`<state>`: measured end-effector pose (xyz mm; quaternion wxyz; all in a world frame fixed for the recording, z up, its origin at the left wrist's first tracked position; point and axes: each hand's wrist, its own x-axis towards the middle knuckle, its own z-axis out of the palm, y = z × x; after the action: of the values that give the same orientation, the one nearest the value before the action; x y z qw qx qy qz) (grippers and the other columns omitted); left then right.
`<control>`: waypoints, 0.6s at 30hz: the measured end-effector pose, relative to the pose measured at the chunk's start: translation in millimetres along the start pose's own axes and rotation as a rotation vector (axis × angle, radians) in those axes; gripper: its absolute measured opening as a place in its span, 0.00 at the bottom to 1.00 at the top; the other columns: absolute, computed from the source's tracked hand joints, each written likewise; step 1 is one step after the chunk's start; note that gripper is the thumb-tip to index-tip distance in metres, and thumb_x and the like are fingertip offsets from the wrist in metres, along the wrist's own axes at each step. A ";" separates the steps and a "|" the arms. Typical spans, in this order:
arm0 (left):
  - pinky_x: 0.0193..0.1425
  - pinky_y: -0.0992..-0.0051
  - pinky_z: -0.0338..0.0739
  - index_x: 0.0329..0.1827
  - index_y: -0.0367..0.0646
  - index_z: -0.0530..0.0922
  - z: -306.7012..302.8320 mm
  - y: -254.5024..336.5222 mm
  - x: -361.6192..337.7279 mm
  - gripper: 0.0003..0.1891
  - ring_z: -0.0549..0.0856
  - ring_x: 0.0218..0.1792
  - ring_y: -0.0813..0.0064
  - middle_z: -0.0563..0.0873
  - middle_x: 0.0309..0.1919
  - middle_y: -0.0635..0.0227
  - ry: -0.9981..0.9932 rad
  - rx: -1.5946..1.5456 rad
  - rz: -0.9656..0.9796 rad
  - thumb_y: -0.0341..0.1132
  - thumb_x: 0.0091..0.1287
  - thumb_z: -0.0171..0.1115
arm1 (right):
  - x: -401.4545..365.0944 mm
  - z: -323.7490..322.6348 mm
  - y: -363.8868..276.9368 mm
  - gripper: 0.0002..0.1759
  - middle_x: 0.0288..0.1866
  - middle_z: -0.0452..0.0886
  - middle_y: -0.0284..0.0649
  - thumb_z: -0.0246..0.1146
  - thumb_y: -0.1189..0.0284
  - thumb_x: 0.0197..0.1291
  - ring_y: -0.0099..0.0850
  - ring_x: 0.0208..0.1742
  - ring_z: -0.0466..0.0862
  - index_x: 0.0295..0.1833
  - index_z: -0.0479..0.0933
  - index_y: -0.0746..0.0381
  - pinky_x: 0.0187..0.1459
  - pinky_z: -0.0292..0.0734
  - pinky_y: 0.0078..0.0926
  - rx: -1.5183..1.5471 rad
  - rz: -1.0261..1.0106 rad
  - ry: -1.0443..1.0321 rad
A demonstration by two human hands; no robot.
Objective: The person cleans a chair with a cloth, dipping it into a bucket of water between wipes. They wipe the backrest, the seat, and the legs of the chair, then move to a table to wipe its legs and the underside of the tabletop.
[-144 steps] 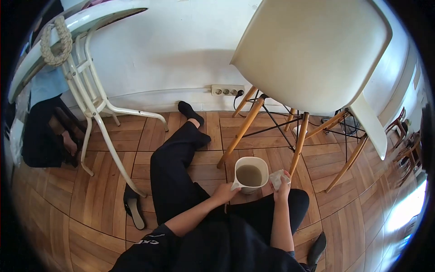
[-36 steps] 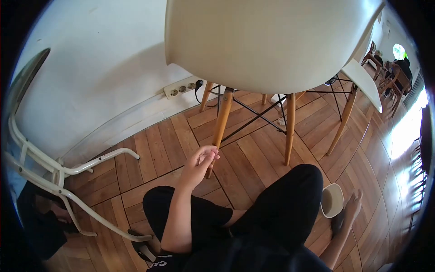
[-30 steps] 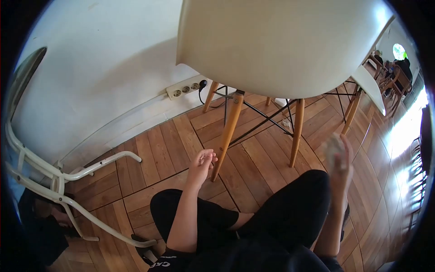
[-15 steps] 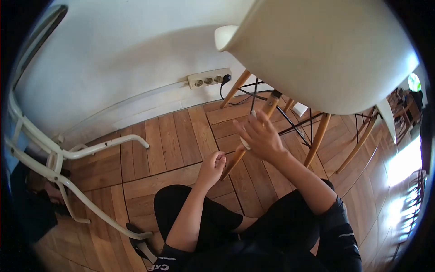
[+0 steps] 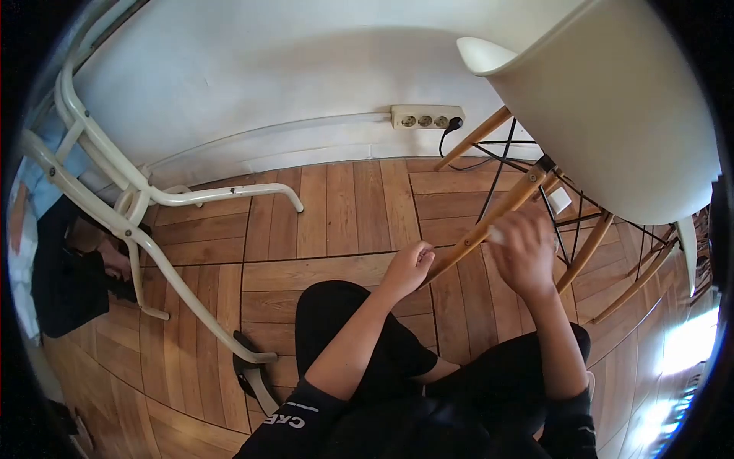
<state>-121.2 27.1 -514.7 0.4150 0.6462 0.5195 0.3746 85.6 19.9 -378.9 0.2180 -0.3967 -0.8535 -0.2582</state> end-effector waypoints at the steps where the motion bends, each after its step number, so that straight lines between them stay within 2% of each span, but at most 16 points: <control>1: 0.47 0.69 0.75 0.47 0.35 0.75 0.3 -0.3 -0.7 0.13 0.82 0.42 0.64 0.83 0.42 0.56 -0.023 -0.007 0.006 0.37 0.69 0.53 | -6.9 -17.8 -1.5 0.11 0.44 0.75 0.40 0.61 0.68 0.54 0.43 0.52 0.73 0.43 0.75 0.58 0.56 0.67 0.42 0.099 0.213 0.024; 3: 0.47 0.69 0.75 0.45 0.34 0.76 0.1 0.7 -2.0 0.12 0.83 0.41 0.65 0.83 0.41 0.56 -0.050 -0.012 0.012 0.36 0.69 0.54 | -32.2 -53.9 -1.5 0.09 0.43 0.75 0.42 0.58 0.71 0.55 0.43 0.49 0.74 0.42 0.74 0.61 0.53 0.67 0.39 0.147 0.508 0.161; 5: 0.45 0.69 0.76 0.40 0.34 0.77 -2.7 2.9 -4.2 0.12 0.83 0.38 0.66 0.83 0.39 0.58 -0.119 0.090 0.029 0.37 0.69 0.54 | -70.8 -85.2 4.8 0.10 0.43 0.76 0.40 0.56 0.69 0.58 0.39 0.48 0.75 0.42 0.73 0.62 0.53 0.70 0.37 0.483 0.918 0.374; 7: 0.44 0.69 0.75 0.38 0.34 0.78 -2.1 -1.6 -6.9 0.13 0.83 0.37 0.67 0.83 0.37 0.59 -0.089 0.110 0.031 0.37 0.68 0.54 | -145.7 -88.5 31.9 0.16 0.42 0.77 0.39 0.54 0.59 0.63 0.34 0.46 0.77 0.44 0.74 0.61 0.50 0.75 0.38 0.529 1.150 0.554; 8: 0.43 0.69 0.75 0.37 0.34 0.78 -0.1 -2.1 -7.4 0.13 0.82 0.36 0.68 0.83 0.34 0.59 -0.062 0.126 0.045 0.37 0.68 0.55 | -169.7 -100.6 36.6 0.16 0.42 0.77 0.39 0.54 0.59 0.63 0.34 0.46 0.77 0.44 0.74 0.61 0.50 0.75 0.38 0.515 1.163 0.559; 10: 0.40 0.66 0.73 0.29 0.33 0.78 3.1 0.7 -10.9 0.15 0.80 0.35 0.59 0.82 0.30 0.55 -0.012 0.077 0.055 0.38 0.66 0.55 | -221.5 -147.6 41.5 0.24 0.41 0.79 0.39 0.50 0.49 0.64 0.33 0.43 0.79 0.47 0.75 0.59 0.47 0.78 0.39 1.421 1.644 1.019; 11: 0.38 0.67 0.72 0.29 0.34 0.77 4.6 6.6 -13.8 0.15 0.79 0.32 0.63 0.80 0.26 0.58 -0.007 0.004 0.037 0.39 0.67 0.55 | -262.1 -156.6 44.8 0.30 0.39 0.79 0.40 0.49 0.42 0.62 0.35 0.41 0.81 0.49 0.75 0.58 0.46 0.79 0.41 1.505 1.552 0.944; 12: 0.37 0.69 0.72 0.30 0.35 0.77 3.9 6.8 -12.4 0.15 0.78 0.30 0.70 0.78 0.23 0.64 -0.060 0.004 0.015 0.40 0.68 0.54 | -289.8 -170.4 41.0 0.32 0.41 0.78 0.40 0.49 0.40 0.60 0.36 0.42 0.80 0.50 0.74 0.58 0.46 0.79 0.44 1.455 1.650 0.913; 13: 0.35 0.72 0.72 0.30 0.36 0.77 8.0 2.3 -13.4 0.18 0.77 0.29 0.75 0.76 0.22 0.68 -0.046 -0.035 0.023 0.42 0.70 0.50 | -331.4 -175.1 39.5 0.31 0.43 0.77 0.41 0.50 0.41 0.61 0.36 0.43 0.79 0.51 0.73 0.58 0.46 0.78 0.48 1.290 1.761 0.964; 14: 0.34 0.74 0.71 0.30 0.37 0.77 7.8 3.3 -12.2 0.19 0.76 0.27 0.77 0.75 0.21 0.70 -0.041 0.000 -0.004 0.44 0.72 0.48 | -333.4 -188.2 27.5 0.30 0.45 0.75 0.42 0.52 0.43 0.61 0.35 0.44 0.78 0.51 0.71 0.59 0.43 0.79 0.48 1.077 1.852 0.862; 15: 0.33 0.76 0.70 0.30 0.39 0.76 11.8 0.0 -10.5 0.21 0.75 0.26 0.78 0.75 0.22 0.70 -0.007 -0.022 -0.045 0.47 0.72 0.48 | -339.0 -200.4 15.7 0.29 0.44 0.75 0.43 0.55 0.45 0.61 0.35 0.45 0.78 0.51 0.71 0.61 0.38 0.82 0.43 1.126 1.890 0.830; 16: 0.33 0.78 0.70 0.31 0.39 0.74 13.8 17.6 -16.2 0.20 0.74 0.25 0.79 0.75 0.23 0.71 -0.008 -0.006 -0.032 0.47 0.73 0.47 | -340.8 -212.2 3.1 0.30 0.43 0.76 0.43 0.55 0.45 0.60 0.34 0.45 0.79 0.50 0.71 0.62 0.35 0.83 0.37 1.064 1.974 0.738; 17: 0.33 0.78 0.70 0.32 0.39 0.74 15.3 7.0 -14.1 0.20 0.74 0.26 0.80 0.75 0.24 0.71 -0.039 -0.054 0.010 0.47 0.73 0.46 | -346.6 -223.7 -11.9 0.30 0.41 0.79 0.42 0.54 0.44 0.61 0.34 0.43 0.81 0.50 0.72 0.62 0.35 0.83 0.35 0.962 2.099 0.403; 18: 0.34 0.79 0.70 0.34 0.39 0.74 18.9 1.1 -12.8 0.19 0.74 0.26 0.81 0.76 0.24 0.71 -0.060 -0.095 0.046 0.47 0.74 0.45 | -368.0 -223.8 -25.4 0.30 0.41 0.80 0.41 0.53 0.44 0.61 0.33 0.41 0.82 0.50 0.72 0.62 0.35 0.83 0.34 1.152 2.090 0.286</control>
<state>-105.7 11.6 -521.4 0.4519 0.6486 0.4734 0.3886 320.2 -339.2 -425.3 0.5600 -0.7092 -0.0774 0.4212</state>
